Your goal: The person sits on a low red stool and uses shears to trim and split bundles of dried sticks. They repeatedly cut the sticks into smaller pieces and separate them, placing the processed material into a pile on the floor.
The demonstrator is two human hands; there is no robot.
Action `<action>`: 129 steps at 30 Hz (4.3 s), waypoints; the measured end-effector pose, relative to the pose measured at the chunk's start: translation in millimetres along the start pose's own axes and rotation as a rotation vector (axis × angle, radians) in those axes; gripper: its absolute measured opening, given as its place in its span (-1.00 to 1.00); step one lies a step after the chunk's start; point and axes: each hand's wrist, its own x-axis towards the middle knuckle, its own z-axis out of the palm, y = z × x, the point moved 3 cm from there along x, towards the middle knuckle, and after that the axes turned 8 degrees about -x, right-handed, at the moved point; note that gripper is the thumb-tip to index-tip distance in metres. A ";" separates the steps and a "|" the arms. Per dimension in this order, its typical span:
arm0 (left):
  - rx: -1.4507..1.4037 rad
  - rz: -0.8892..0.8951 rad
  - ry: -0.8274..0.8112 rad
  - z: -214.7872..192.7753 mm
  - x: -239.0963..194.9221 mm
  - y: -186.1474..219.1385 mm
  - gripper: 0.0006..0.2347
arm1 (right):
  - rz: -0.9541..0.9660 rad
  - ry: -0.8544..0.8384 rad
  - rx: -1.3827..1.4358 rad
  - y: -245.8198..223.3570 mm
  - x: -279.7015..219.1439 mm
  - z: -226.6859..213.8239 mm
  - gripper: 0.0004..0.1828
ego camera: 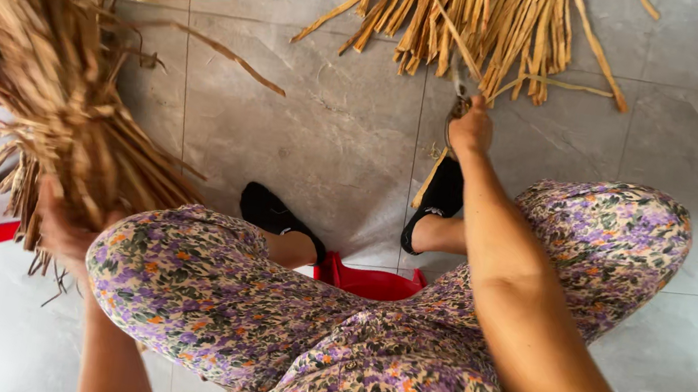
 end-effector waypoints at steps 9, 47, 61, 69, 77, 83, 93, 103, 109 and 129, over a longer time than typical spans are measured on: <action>0.061 -0.206 0.214 -104.7 11.8 100.9 -0.77 | 0.625 -0.017 0.305 43.8 -3.5 73.8 -0.69; 0.054 -0.079 -0.264 100.0 74.6 268.7 -0.40 | -0.778 -0.254 1.254 -204.3 -143.6 -261.7 -0.58; -0.127 0.204 -0.194 137.6 113.9 300.3 -0.66 | -0.720 -0.132 1.285 -244.1 -140.4 -220.7 -0.49; -0.054 0.192 -0.338 158.5 134.7 285.0 -0.79 | -0.735 -0.115 1.209 -243.0 -145.0 -222.6 -0.34; 0.352 0.407 -0.234 185.8 121.9 300.8 -0.83 | -0.713 -0.067 1.177 -248.8 -138.0 -218.8 -0.39; 0.051 0.246 -0.257 186.6 126.6 300.5 -0.81 | -0.609 -0.087 1.144 -240.5 -122.0 -208.9 -0.43; -0.298 0.215 -0.357 175.5 115.4 292.9 -0.68 | -0.578 -0.098 1.309 -222.5 -99.9 -226.1 -0.40; 0.023 0.410 -0.076 168.7 117.7 302.9 -0.83 | -0.780 -0.002 1.145 -230.3 -133.9 -236.4 -0.20; -0.098 0.067 -0.211 177.1 119.1 299.1 -0.88 | -0.812 0.061 1.047 -233.0 -128.1 -223.4 -0.32; -0.109 -0.142 -0.367 183.0 124.0 257.1 -0.87 | -0.746 0.116 0.872 -237.1 -129.1 -215.9 -0.49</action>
